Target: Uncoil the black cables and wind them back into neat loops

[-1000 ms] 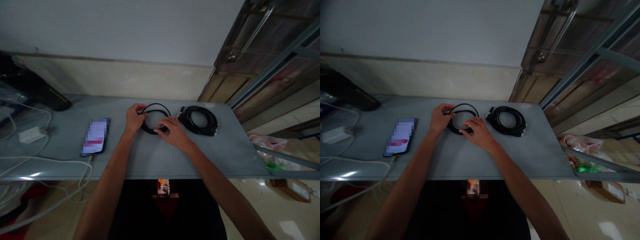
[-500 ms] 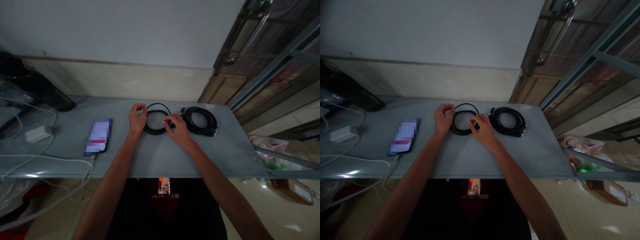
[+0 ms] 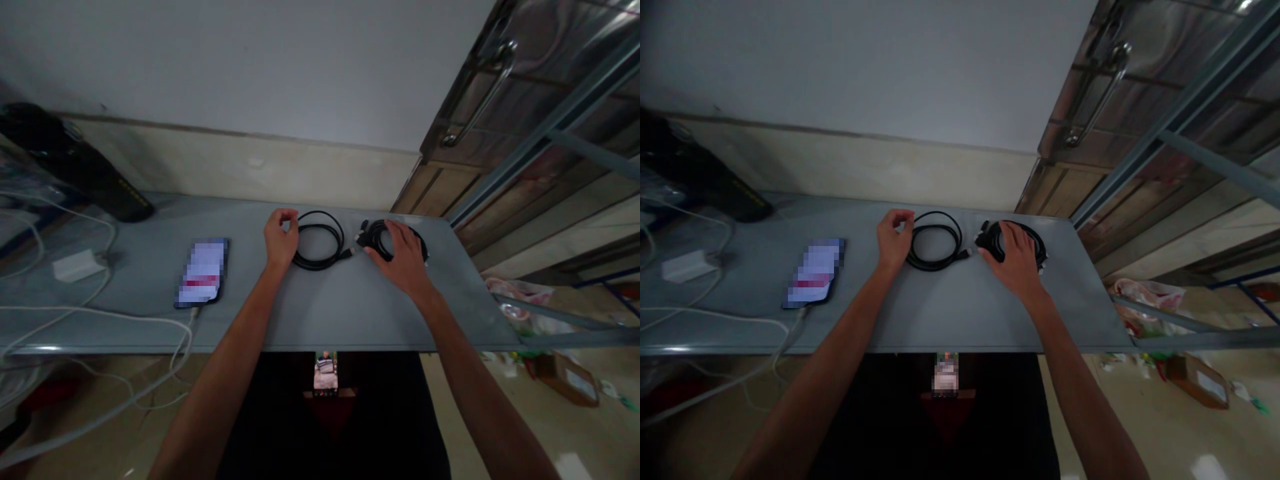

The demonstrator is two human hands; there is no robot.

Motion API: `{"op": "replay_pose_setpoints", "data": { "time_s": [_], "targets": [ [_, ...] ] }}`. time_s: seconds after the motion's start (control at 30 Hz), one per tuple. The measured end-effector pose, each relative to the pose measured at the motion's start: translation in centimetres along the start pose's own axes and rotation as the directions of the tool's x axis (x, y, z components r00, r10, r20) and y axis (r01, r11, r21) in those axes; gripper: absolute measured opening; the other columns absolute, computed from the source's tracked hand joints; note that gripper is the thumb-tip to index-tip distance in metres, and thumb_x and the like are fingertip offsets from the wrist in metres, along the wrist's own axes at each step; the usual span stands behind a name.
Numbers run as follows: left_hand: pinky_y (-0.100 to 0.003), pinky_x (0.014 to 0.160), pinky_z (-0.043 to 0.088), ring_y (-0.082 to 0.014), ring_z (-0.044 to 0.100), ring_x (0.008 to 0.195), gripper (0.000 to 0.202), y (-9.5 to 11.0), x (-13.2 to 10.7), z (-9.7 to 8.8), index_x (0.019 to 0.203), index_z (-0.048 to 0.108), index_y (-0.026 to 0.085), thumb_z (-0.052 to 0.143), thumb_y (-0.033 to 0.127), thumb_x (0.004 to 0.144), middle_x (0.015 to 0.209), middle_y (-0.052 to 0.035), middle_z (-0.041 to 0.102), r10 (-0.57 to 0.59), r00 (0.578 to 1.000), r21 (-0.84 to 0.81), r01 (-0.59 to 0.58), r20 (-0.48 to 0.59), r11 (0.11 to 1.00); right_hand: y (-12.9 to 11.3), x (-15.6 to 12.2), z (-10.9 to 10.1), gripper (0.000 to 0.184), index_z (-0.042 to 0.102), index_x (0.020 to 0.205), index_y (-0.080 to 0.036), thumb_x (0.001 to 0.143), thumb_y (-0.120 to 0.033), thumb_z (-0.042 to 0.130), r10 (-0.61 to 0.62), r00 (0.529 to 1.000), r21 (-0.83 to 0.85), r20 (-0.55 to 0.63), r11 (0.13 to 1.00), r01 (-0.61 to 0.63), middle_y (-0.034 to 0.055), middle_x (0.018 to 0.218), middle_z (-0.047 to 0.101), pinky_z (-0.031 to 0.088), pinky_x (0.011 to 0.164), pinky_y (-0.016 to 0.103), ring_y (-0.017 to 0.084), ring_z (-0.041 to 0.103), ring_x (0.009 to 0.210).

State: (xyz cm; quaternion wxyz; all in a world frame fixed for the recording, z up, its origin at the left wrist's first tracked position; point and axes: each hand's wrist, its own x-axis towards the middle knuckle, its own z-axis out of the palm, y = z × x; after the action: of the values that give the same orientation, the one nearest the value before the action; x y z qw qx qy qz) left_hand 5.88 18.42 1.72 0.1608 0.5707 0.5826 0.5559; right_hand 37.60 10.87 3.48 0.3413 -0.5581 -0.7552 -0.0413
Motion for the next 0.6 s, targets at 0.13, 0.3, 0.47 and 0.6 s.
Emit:
{"op": "replay_pose_setpoints", "data": {
  "time_s": [0.13, 0.3, 0.47, 0.6],
  "targets": [
    [-0.039, 0.107, 0.055, -0.0237, 0.073, 0.108, 0.009, 0.2, -0.2, 0.2, 0.104, 0.07, 0.023, 0.064, 0.02, 0.099, 0.11, -0.0061, 0.079, 0.0, 1.0, -0.044, 0.001, 0.02, 0.999, 3.1, -2.3, -1.3, 0.048, 0.076, 0.137, -0.018, 0.107, -0.055, 0.071, 0.049, 0.975, -0.065, 0.216, 0.997, -0.036, 0.0196, 0.139, 0.079, 0.054, 0.121, 0.06, 0.04, 0.073, 0.134],
    [-0.041, 0.106, 0.055, -0.0239, 0.073, 0.106, 0.009, 0.1, -0.4, 0.3, 0.102, 0.069, 0.023, 0.064, 0.018, 0.097, 0.109, -0.0076, 0.079, -0.001, 1.0, -0.071, 0.003, 0.023, 0.997, 3.7, -3.2, -1.7, 0.037, 0.078, 0.124, -0.019, 0.114, -0.048, 0.058, 0.052, 0.969, -0.058, 0.241, 0.998, -0.039, 0.0169, 0.126, 0.084, 0.062, 0.108, 0.053, 0.038, 0.08, 0.119],
    [-0.043, 0.106, 0.056, -0.0241, 0.073, 0.105, 0.009, -0.1, -0.5, 0.3, 0.101, 0.068, 0.025, 0.063, 0.019, 0.096, 0.106, -0.0068, 0.079, -0.012, 1.0, -0.073, 0.013, 0.014, 0.997, 3.0, -2.3, -2.2, 0.04, 0.072, 0.124, -0.02, 0.117, -0.044, 0.041, 0.112, 0.968, -0.172, 0.224, 0.982, -0.074, 0.0188, 0.114, 0.085, 0.064, 0.092, 0.049, 0.038, 0.083, 0.1],
    [-0.043, 0.106, 0.057, -0.0247, 0.073, 0.105, 0.009, -0.1, -0.5, 0.3, 0.101, 0.068, 0.025, 0.062, 0.02, 0.096, 0.107, -0.0078, 0.079, -0.002, 1.0, -0.071, 0.003, 0.019, 0.997, 3.3, -1.1, -3.3, 0.047, 0.065, 0.128, -0.021, 0.12, -0.053, 0.031, 0.165, 0.977, -0.069, 0.136, 0.985, -0.156, 0.0177, 0.107, 0.086, 0.063, 0.084, 0.044, 0.033, 0.083, 0.09]
  ]
}}
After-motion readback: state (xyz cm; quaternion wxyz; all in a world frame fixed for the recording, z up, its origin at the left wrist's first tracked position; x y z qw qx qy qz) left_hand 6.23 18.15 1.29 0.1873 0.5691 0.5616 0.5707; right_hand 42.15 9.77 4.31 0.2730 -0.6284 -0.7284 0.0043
